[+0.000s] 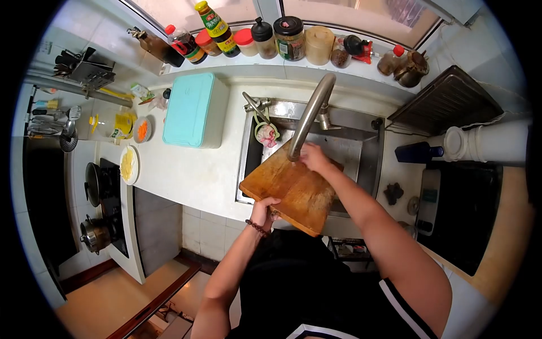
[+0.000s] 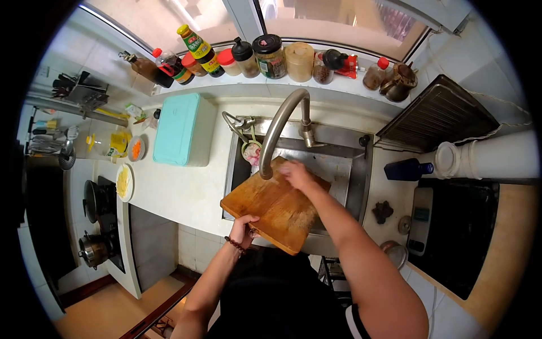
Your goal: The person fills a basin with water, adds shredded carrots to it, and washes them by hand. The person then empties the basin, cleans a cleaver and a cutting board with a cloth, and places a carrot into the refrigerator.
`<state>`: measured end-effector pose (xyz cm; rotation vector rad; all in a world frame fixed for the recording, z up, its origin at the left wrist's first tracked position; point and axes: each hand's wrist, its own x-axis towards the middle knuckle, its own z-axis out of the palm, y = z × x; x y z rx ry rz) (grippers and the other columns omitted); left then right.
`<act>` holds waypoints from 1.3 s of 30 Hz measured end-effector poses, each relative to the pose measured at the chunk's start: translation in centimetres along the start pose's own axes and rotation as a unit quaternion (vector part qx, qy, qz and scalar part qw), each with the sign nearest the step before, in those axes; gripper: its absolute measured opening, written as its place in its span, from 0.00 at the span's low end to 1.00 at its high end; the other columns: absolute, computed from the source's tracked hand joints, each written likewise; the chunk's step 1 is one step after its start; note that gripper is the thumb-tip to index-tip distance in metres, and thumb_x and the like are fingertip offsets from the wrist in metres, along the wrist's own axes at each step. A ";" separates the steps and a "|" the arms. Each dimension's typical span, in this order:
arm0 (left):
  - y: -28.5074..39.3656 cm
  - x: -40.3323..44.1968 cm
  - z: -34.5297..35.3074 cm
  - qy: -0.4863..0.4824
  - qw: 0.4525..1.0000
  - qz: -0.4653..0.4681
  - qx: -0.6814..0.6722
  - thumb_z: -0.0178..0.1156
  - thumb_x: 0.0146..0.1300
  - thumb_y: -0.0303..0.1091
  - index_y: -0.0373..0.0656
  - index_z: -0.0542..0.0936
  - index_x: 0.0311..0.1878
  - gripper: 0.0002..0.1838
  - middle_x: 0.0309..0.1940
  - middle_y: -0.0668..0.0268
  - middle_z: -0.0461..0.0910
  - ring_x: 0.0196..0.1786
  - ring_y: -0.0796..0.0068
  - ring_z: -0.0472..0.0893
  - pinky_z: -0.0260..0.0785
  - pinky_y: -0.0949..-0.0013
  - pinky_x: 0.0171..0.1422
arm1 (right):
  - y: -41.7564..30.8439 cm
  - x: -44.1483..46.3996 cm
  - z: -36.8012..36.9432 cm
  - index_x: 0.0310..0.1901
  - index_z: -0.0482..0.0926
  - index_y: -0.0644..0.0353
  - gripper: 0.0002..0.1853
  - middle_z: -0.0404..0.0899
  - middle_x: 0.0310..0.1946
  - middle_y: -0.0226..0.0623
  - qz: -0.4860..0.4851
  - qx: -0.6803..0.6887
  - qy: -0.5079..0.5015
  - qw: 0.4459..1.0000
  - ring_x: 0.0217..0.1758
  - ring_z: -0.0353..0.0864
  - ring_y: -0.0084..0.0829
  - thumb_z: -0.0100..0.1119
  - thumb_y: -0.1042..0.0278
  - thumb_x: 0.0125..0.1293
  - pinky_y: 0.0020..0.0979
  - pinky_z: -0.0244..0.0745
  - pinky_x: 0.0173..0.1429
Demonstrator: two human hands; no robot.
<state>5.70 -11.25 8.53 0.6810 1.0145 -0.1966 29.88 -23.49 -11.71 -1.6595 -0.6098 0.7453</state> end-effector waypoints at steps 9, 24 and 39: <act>-0.1 -2.4 -1.7 0.035 0.999 0.040 0.001 0.65 0.57 0.33 0.38 0.81 0.50 0.17 0.39 0.64 0.85 0.30 0.74 0.84 0.77 0.77 0.24 | -16.6 -10.1 -5.3 0.45 0.81 0.63 0.13 0.79 0.49 0.43 -0.141 -0.093 -0.039 0.985 0.48 0.83 0.39 0.59 0.85 0.59 0.36 0.82 0.48; -2.2 -9.3 -5.6 0.094 0.993 0.043 -0.059 0.63 0.60 0.33 0.35 0.80 0.51 0.17 0.43 0.59 0.86 0.37 0.68 0.87 0.84 0.67 0.33 | 0.6 0.2 -3.9 0.44 0.81 0.61 0.15 0.80 0.44 0.48 0.258 -0.146 -0.003 0.955 0.48 0.85 0.53 0.61 0.85 0.55 0.45 0.84 0.44; 0.0 -10.3 -4.1 0.091 0.991 0.092 -0.019 0.64 0.59 0.32 0.35 0.80 0.52 0.18 0.41 0.61 0.86 0.33 0.70 0.87 0.79 0.72 0.27 | -5.6 -4.2 -1.9 0.40 0.81 0.61 0.09 0.83 0.32 0.43 0.038 -0.185 0.034 0.981 0.33 0.85 0.43 0.65 0.67 0.63 0.42 0.80 0.36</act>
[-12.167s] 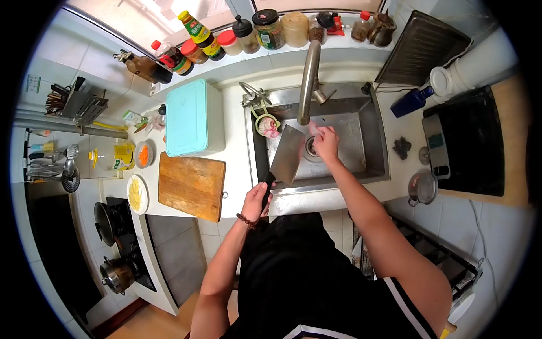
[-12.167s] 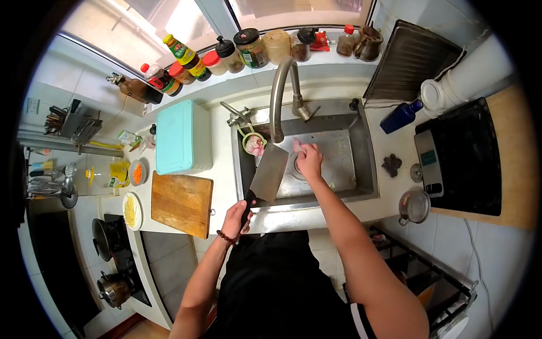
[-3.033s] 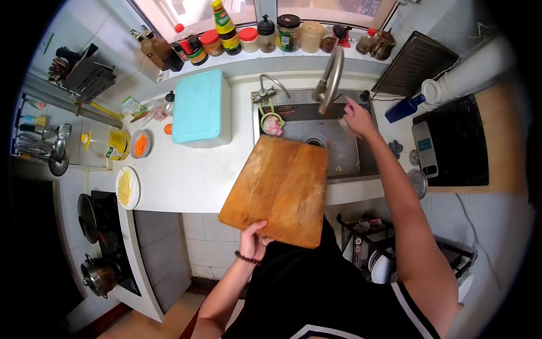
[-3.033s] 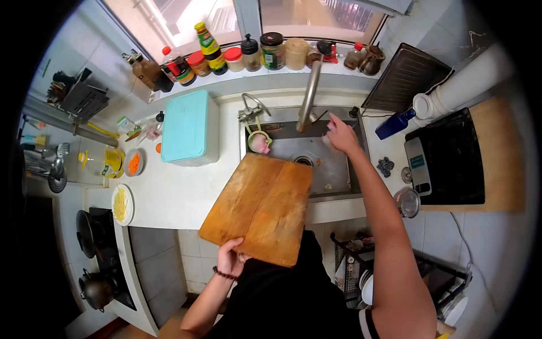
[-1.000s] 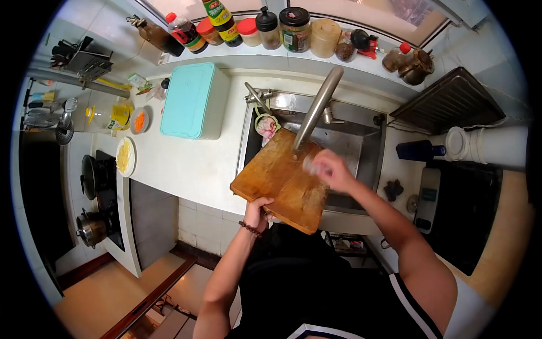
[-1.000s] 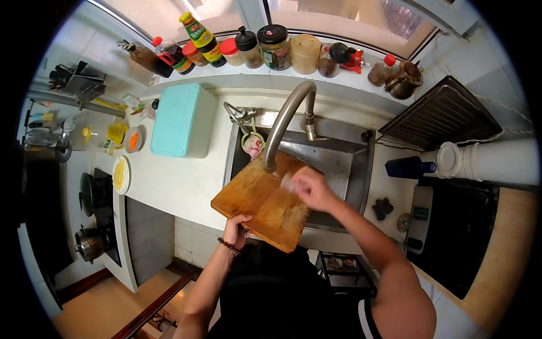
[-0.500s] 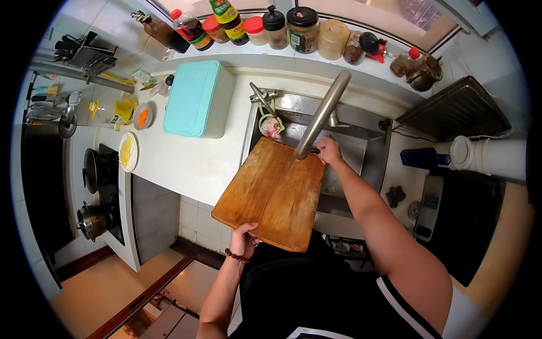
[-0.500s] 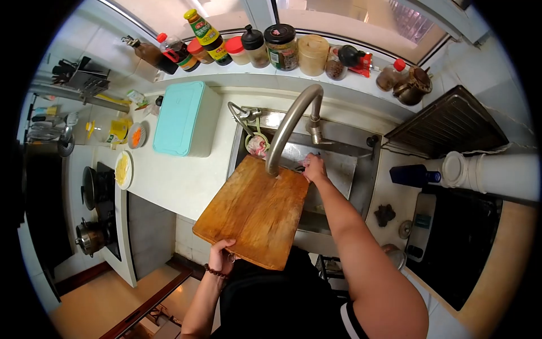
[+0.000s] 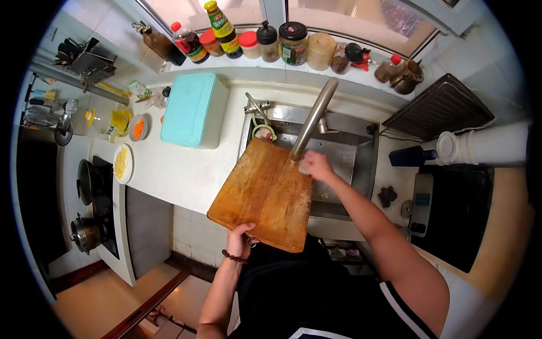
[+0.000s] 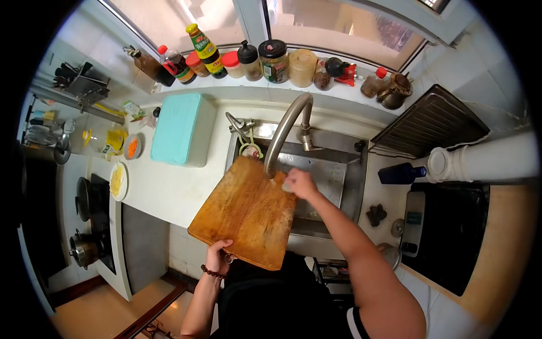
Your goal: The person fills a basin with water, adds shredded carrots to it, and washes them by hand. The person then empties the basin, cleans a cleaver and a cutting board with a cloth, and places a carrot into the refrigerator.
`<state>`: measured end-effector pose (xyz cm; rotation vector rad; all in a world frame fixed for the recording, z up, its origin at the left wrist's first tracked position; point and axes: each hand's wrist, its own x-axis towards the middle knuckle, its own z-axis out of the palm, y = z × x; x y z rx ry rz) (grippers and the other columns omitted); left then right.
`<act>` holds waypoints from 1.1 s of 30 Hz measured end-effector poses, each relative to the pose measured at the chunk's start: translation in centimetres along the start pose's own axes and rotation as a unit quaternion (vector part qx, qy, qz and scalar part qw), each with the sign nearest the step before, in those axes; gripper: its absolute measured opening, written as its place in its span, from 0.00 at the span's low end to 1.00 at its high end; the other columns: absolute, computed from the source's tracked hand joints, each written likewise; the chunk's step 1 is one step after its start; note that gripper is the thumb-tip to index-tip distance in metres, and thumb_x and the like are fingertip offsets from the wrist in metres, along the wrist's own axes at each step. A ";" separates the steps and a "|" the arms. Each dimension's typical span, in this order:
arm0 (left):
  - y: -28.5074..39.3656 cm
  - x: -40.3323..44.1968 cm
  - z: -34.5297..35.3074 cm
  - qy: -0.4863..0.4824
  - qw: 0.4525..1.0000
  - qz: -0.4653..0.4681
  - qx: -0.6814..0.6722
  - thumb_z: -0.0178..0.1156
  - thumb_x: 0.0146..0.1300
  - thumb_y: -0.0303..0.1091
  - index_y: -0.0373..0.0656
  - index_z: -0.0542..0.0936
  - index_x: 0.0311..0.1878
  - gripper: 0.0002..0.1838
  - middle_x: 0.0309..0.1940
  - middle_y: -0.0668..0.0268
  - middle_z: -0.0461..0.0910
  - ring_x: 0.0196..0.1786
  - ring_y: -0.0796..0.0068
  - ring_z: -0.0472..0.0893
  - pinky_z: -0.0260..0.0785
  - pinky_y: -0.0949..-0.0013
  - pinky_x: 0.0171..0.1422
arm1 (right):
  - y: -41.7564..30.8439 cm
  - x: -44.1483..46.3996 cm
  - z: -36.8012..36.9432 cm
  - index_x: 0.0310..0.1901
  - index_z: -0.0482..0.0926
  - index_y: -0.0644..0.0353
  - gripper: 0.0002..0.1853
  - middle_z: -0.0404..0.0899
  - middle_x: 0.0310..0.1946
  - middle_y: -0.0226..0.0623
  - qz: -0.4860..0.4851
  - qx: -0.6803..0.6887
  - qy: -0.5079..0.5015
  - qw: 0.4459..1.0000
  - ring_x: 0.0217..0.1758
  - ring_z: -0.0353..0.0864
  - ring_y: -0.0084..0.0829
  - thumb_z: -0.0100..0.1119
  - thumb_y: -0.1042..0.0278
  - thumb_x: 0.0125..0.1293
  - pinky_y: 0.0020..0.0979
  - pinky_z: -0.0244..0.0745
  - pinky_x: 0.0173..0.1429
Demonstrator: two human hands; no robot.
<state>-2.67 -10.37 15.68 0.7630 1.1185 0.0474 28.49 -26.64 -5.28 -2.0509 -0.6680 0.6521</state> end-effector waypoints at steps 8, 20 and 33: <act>0.8 -1.9 -1.8 0.003 0.999 0.003 -0.043 0.64 0.58 0.32 0.38 0.80 0.51 0.17 0.38 0.66 0.86 0.29 0.75 0.85 0.66 0.78 0.20 | -0.1 3.6 -8.8 0.38 0.84 0.66 0.17 0.87 0.38 0.49 0.152 0.017 0.300 0.942 0.42 0.87 0.50 0.66 0.57 0.61 0.44 0.79 0.50; 6.1 -4.3 -8.2 -0.017 0.998 0.046 -0.035 0.62 0.55 0.30 0.37 0.80 0.53 0.20 0.41 0.64 0.86 0.34 0.73 0.85 0.74 0.75 0.27 | 2.5 1.7 -5.4 0.44 0.76 0.56 0.12 0.80 0.30 0.38 0.246 0.294 0.065 0.921 0.22 0.78 0.32 0.70 0.68 0.62 0.35 0.73 0.21; 6.7 -6.1 -15.2 0.009 0.995 0.069 -0.067 0.60 0.57 0.29 0.38 0.79 0.55 0.20 0.47 0.61 0.85 0.43 0.67 0.88 0.85 0.69 0.38 | 0.1 -0.6 2.6 0.45 0.80 0.63 0.15 0.72 0.21 0.29 0.253 0.485 0.087 0.833 0.16 0.71 0.25 0.66 0.57 0.72 0.29 0.59 0.16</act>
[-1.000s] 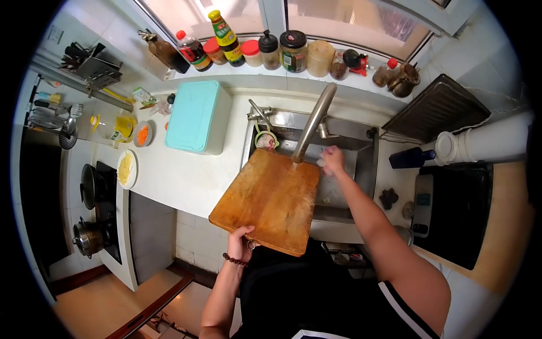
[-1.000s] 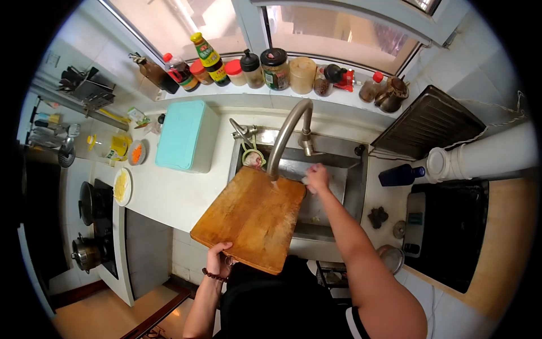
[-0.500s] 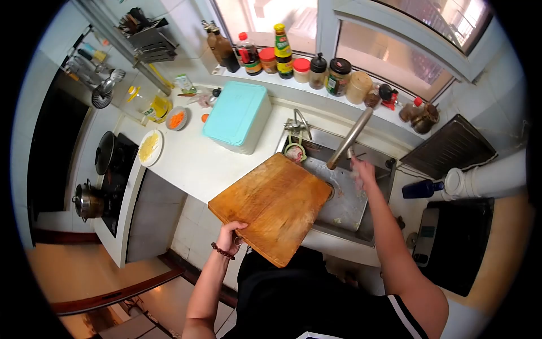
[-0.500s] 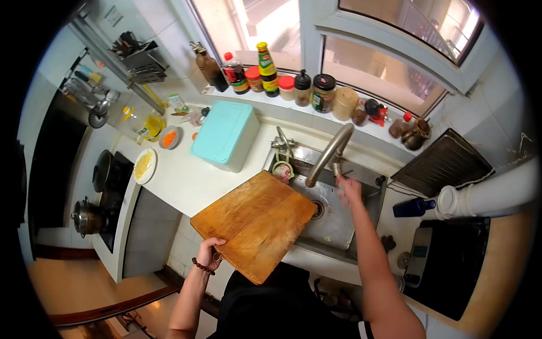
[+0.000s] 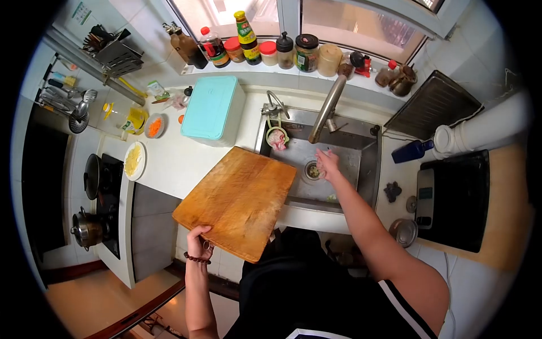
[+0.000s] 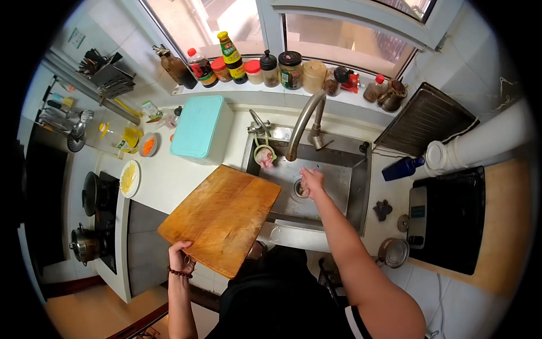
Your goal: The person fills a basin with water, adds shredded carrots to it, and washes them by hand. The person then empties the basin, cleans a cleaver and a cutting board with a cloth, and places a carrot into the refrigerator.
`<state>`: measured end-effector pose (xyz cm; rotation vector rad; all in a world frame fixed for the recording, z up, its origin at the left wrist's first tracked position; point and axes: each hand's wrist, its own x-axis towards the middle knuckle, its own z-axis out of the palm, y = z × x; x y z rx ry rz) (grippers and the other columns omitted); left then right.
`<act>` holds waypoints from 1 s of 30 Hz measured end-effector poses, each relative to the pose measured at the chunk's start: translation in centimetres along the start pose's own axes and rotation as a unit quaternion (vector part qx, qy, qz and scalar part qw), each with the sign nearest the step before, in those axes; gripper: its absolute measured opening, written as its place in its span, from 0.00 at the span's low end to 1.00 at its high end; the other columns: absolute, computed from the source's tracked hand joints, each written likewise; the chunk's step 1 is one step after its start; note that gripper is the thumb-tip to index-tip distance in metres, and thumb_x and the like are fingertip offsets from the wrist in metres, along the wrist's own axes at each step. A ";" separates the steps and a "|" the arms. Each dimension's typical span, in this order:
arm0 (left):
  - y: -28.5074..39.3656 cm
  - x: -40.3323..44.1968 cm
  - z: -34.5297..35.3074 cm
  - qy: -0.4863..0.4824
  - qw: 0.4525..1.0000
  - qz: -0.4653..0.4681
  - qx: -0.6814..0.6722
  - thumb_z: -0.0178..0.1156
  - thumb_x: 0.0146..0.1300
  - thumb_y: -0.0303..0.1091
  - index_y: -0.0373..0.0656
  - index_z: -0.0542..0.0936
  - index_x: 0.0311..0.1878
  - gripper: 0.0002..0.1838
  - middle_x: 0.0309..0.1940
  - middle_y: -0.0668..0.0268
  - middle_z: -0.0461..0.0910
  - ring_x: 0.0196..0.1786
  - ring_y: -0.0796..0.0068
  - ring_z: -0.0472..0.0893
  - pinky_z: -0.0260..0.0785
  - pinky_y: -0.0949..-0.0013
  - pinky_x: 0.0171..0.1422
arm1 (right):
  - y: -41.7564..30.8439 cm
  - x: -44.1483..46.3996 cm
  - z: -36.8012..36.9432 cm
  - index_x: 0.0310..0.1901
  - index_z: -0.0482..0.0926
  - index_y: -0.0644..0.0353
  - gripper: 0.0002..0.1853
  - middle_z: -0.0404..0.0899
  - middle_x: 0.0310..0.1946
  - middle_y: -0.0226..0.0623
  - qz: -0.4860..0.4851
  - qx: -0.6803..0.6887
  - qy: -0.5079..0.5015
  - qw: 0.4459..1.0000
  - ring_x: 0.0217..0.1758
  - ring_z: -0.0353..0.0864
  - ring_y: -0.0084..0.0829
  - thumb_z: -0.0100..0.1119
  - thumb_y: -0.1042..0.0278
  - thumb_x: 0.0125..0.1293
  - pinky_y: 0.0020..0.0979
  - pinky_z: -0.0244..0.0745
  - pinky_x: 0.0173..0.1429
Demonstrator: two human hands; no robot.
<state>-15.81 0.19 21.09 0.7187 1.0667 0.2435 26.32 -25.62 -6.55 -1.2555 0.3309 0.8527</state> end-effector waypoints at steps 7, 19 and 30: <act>0.2 -0.6 -0.7 -0.011 1.000 0.019 -0.007 0.60 0.55 0.27 0.34 0.77 0.57 0.24 0.49 0.58 0.85 0.47 0.62 0.88 0.87 0.63 0.48 | 0.6 1.4 3.3 0.28 0.76 0.59 0.26 0.71 0.17 0.29 -0.043 -0.188 0.142 0.971 0.13 0.66 0.22 0.63 0.43 0.72 0.31 0.55 0.16; 3.3 1.4 -3.4 -0.095 0.995 0.019 0.019 0.60 0.54 0.27 0.29 0.75 0.62 0.29 0.53 0.52 0.84 0.52 0.59 0.87 0.83 0.62 0.55 | -3.3 -7.5 11.5 0.47 0.84 0.57 0.28 0.84 0.40 0.32 0.194 -0.260 -0.249 0.913 0.41 0.83 0.22 0.55 0.35 0.74 0.28 0.80 0.43; 12.2 15.1 -14.0 -0.031 0.967 0.017 0.253 0.64 0.70 0.37 0.28 0.71 0.66 0.28 0.56 0.53 0.82 0.55 0.63 0.84 0.78 0.58 0.62 | 2.7 -10.3 15.8 0.42 0.81 0.55 0.12 0.81 0.35 0.22 -0.021 -0.234 -0.242 0.942 0.36 0.79 0.18 0.66 0.55 0.72 0.28 0.75 0.36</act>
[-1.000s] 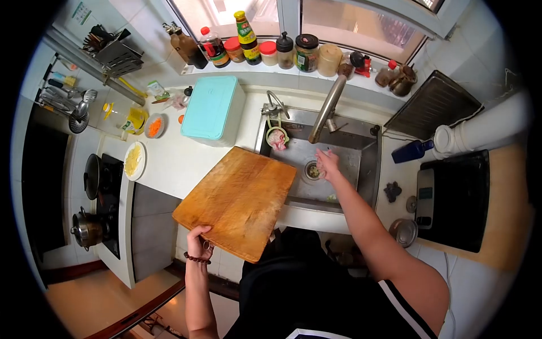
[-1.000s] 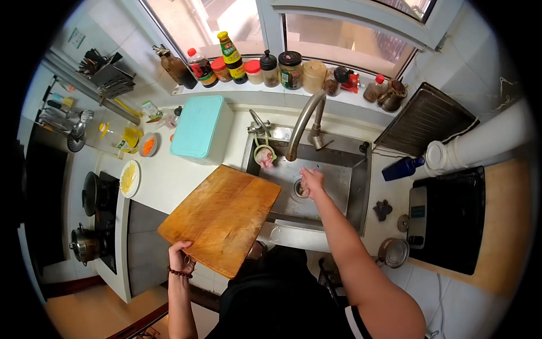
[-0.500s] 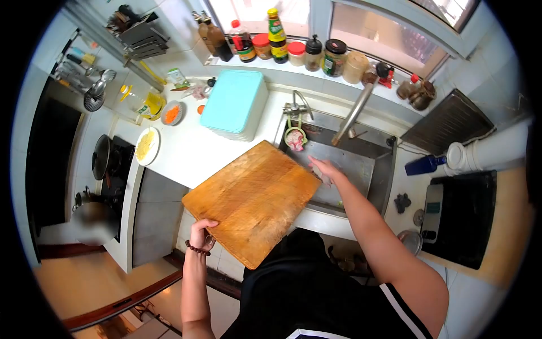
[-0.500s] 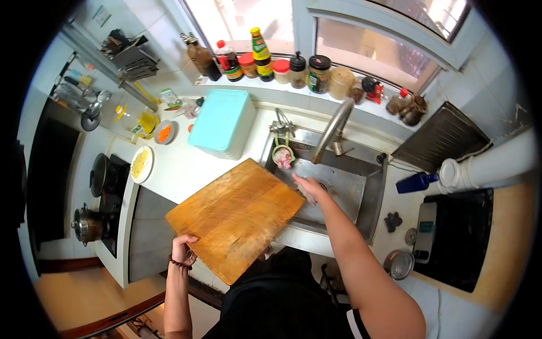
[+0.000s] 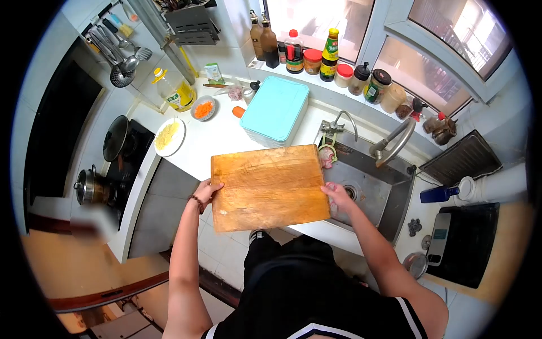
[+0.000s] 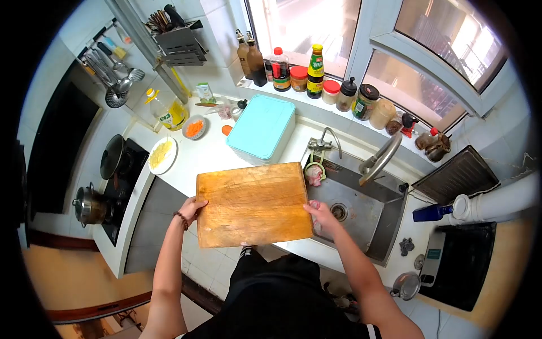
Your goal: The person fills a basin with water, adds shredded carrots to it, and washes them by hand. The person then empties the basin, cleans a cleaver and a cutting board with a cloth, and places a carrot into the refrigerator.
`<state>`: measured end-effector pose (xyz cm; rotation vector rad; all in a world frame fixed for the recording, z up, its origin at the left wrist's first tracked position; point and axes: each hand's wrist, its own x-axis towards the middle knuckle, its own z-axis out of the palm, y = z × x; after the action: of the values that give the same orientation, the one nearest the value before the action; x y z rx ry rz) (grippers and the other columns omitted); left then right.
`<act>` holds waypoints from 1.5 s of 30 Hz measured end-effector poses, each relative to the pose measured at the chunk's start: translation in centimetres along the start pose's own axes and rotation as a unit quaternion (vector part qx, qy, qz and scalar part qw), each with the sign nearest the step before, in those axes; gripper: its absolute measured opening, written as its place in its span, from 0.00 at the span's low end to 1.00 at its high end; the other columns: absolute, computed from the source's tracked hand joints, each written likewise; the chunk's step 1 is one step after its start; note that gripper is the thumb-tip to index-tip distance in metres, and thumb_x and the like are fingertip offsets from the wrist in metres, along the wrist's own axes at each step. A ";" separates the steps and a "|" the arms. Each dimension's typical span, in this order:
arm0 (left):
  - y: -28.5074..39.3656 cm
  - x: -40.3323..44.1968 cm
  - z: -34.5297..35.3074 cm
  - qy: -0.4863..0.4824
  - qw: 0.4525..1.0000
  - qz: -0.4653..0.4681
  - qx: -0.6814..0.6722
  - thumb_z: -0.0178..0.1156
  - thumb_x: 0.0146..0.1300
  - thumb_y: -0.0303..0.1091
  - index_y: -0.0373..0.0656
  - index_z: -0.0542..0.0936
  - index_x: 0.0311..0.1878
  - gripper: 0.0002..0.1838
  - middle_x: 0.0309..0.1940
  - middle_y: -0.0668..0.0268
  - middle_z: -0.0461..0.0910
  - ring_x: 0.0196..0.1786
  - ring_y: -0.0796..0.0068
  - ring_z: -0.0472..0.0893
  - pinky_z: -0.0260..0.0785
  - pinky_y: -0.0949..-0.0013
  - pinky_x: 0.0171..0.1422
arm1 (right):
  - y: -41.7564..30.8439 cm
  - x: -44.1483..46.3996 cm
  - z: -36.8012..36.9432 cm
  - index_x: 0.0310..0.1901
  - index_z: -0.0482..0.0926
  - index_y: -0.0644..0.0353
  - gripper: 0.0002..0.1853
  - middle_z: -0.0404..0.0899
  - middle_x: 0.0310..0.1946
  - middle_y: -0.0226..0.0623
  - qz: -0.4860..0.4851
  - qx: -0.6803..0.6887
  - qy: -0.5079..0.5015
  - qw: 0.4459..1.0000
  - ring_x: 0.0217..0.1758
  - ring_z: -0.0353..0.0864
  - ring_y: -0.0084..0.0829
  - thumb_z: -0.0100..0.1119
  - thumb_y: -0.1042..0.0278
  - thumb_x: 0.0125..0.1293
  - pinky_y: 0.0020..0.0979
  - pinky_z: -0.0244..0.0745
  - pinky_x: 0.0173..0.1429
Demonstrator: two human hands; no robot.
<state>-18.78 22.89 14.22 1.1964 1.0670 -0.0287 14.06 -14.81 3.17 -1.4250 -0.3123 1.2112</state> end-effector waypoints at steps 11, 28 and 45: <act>-1.9 21.5 -15.5 -0.022 0.990 0.043 0.136 0.71 0.63 0.28 0.31 0.83 0.54 0.18 0.44 0.58 0.88 0.44 0.69 0.86 0.80 0.65 0.52 | 9.0 7.4 16.4 0.31 0.71 0.59 0.18 0.64 0.26 0.21 -0.065 -0.163 0.226 0.958 0.31 0.62 0.18 0.72 0.60 0.67 0.25 0.64 0.35; 0.8 29.8 -17.5 0.043 0.890 0.062 0.449 0.79 0.53 0.44 0.40 0.87 0.53 0.26 0.44 0.59 0.90 0.46 0.65 0.88 0.80 0.64 0.55 | 11.3 12.0 23.2 0.43 0.82 0.65 0.21 0.86 0.35 0.47 0.076 -0.265 0.346 0.897 0.38 0.86 0.41 0.72 0.53 0.63 0.40 0.79 0.47; 2.2 27.5 -16.5 0.104 0.838 0.239 0.480 0.70 0.63 0.38 0.38 0.83 0.56 0.21 0.54 0.53 0.82 0.57 0.54 0.81 0.75 0.56 0.64 | -1.9 16.5 32.8 0.58 0.78 0.60 0.23 0.75 0.58 0.55 -0.138 -0.448 0.358 0.808 0.61 0.76 0.55 0.69 0.66 0.62 0.47 0.74 0.63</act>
<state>-13.50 49.94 -2.29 2.4101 0.9074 -0.0486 -3.97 17.28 4.09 -2.4247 -0.5683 0.1596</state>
